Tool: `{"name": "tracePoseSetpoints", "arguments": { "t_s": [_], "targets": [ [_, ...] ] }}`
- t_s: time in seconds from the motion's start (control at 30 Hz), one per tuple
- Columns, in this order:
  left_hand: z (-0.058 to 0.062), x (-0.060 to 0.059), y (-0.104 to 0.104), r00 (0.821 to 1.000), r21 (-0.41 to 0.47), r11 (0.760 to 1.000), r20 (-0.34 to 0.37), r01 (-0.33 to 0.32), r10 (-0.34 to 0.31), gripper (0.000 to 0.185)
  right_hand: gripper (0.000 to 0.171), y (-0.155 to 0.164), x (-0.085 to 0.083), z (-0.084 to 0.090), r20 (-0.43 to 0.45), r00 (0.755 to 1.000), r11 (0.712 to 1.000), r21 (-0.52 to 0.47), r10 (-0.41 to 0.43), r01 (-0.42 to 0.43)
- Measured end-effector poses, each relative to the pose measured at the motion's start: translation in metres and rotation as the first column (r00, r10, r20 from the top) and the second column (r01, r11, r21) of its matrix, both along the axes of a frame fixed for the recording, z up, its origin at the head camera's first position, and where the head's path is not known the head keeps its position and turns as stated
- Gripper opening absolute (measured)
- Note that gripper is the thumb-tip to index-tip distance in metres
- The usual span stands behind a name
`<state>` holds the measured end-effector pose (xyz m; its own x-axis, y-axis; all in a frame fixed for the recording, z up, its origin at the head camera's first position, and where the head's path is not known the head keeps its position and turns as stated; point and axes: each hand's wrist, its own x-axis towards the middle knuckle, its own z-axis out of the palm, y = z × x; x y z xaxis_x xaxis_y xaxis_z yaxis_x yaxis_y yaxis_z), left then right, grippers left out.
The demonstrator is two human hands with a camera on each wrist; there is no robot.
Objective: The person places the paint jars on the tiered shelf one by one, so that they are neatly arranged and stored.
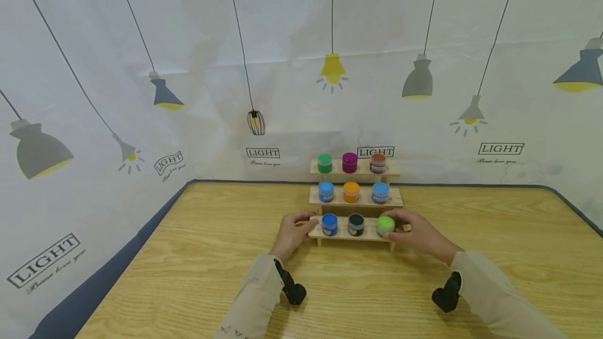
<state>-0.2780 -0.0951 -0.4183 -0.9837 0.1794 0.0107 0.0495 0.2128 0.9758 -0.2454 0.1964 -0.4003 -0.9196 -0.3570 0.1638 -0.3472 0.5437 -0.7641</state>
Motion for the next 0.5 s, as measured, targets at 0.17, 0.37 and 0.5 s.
{"name": "tracePoseSetpoints", "arguments": {
  "t_s": [0.17,0.37,0.5],
  "targets": [
    [0.011,0.009,0.001,1.000,-0.002,1.000,0.003,-0.006,0.006,0.029,0.043,0.001,0.002,0.001,0.002,1.000,1.000,-0.010,0.014,-0.014],
    [0.011,0.009,0.000,1.000,-0.004,1.000,0.001,0.001,-0.001,0.029,0.047,0.003,0.004,0.004,0.013,0.999,0.999,-0.028,0.032,-0.032],
    [0.002,0.001,-0.001,1.000,-0.002,1.000,-0.003,0.009,-0.009,0.030,0.047,0.005,0.007,0.005,0.003,1.000,0.999,-0.031,0.020,-0.020]
  ]
}}
